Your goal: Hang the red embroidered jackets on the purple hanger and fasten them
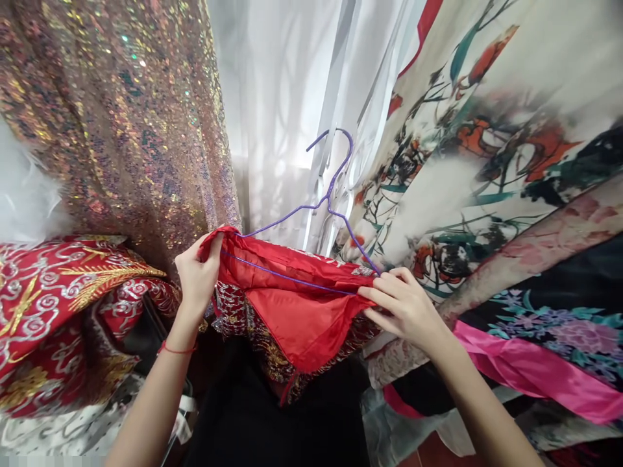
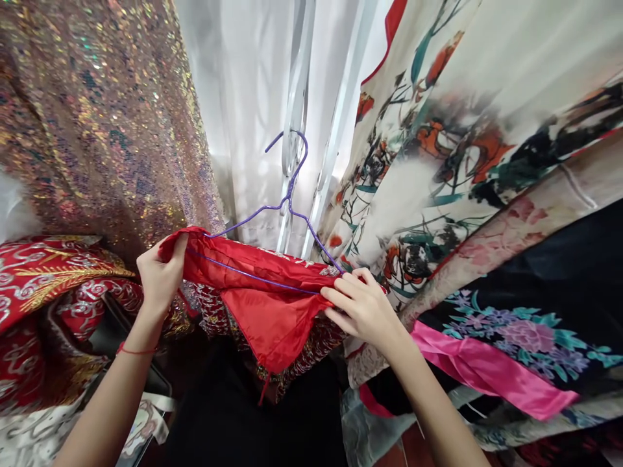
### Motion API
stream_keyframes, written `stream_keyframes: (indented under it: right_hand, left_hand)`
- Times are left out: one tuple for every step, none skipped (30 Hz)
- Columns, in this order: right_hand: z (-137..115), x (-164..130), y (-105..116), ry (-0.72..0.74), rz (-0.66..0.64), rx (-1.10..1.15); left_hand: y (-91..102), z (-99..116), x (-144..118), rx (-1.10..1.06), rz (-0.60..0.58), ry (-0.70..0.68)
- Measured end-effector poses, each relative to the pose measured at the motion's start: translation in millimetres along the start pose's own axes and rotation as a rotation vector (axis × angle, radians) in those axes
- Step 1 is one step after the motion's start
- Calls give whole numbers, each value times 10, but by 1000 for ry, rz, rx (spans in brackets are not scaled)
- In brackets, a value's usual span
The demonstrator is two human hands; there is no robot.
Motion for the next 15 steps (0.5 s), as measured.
stream_keyframes:
  right_hand:
    - [9, 3, 13, 11, 6, 6]
    - [25, 5, 31, 11, 20, 19]
    - [45, 5, 51, 3, 40, 34]
    - [66, 4, 73, -5, 66, 42]
    - [84, 1, 94, -6, 92, 32]
    - [99, -3, 109, 0, 114, -1]
    - [113, -8, 120, 12, 134, -56]
    - [131, -12, 127, 21, 152, -123]
    - [155, -15, 128, 25, 166, -187]
    - [186, -16, 126, 24, 176, -242]
    - [220, -16, 124, 20, 187, -285]
    - [255, -13, 122, 14, 196, -320]
    - [284, -6, 121, 10, 205, -352]
    - [306, 3, 119, 8, 213, -385]
    - [320, 18, 117, 3, 221, -419]
  left_hand:
    - [-13, 29, 37, 51, 4, -42]
    - [-25, 65, 80, 107, 8, -100]
    - [-33, 98, 126, 156, 16, -163]
    - [-36, 121, 174, 192, 24, -220]
    - [-37, 125, 224, 213, 29, -257]
    - [-32, 110, 275, 226, 35, -266]
    - [-20, 76, 327, 240, 43, -247]
    - [-1, 33, 376, 266, 57, -209]
    - [27, -4, 418, 311, 85, -168]
    - [61, -25, 453, 366, 121, -137]
    - [90, -25, 482, 420, 153, -122]
    - [111, -6, 508, 462, 172, -120]
    - [119, 27, 534, 491, 173, -125]
    - [116, 71, 558, 505, 162, -133]
    - [105, 124, 582, 506, 144, -138]
Point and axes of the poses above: each hand's wrist, its own x-axis towards the middle knuckle, its own y-axis out of the back of the hand, z = x × y, the point moved 6 cm from there along x, towards the middle knuckle, and after that the axes turned 6 degrees about -x, right-handed, at the moved point
